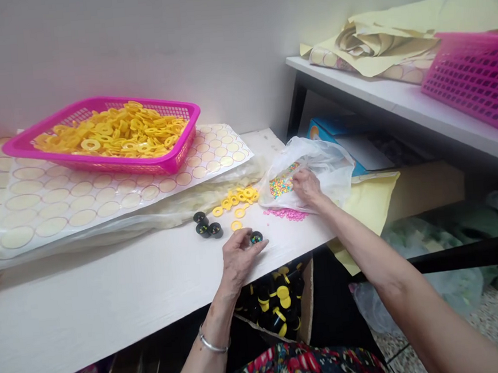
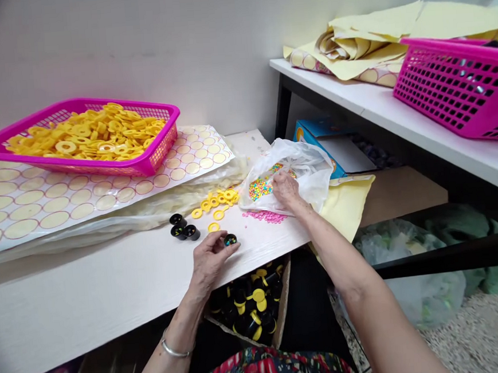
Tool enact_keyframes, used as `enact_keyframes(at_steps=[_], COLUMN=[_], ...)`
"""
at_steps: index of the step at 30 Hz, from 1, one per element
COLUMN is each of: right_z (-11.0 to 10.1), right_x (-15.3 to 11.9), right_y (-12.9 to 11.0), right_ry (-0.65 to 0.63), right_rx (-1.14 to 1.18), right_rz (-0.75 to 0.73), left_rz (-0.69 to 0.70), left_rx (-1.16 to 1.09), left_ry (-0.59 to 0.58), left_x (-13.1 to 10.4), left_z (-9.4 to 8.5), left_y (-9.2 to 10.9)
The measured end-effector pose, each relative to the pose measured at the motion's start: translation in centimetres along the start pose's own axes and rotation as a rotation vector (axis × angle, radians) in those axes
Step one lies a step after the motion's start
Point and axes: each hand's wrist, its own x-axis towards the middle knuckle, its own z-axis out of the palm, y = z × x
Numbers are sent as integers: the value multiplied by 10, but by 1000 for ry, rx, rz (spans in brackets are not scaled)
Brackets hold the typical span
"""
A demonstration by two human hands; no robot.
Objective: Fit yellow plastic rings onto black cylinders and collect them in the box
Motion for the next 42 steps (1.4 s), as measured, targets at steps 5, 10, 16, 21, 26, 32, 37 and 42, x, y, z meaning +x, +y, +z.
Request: enact_keyframes(at_steps=[5,10,16,21,26,32,37,42], right_z=[1,15,21,10,-5,-3,9,6], right_x=[3,5,6,1,-15,-23,-25,-26], right_y=[-23,-37,-35,-36,-72,-134,-151,-154], right_ry=[-115,-187,-208,-163,-36,-544,-578,-563], right_rx=[33,6,-2,-27,27,207,226,239], right_rz=[-161,-189,-188,-216,-398,-771,-602,-588], left_rz=[-75,-101,-90,-25,-72,-70,-68,-79], left_rx=[-114,-89,-74,22,86,57,66,67], left_ry=[203,339,310,347,454,432,430,432], left_x=[-1,-2,-3,-5,-4,-5,-6,-5], left_z=[-2,-2,-2,-3,-4,-4,-5,-6], left_y=[5,1,4,2,-5,-1,1,0])
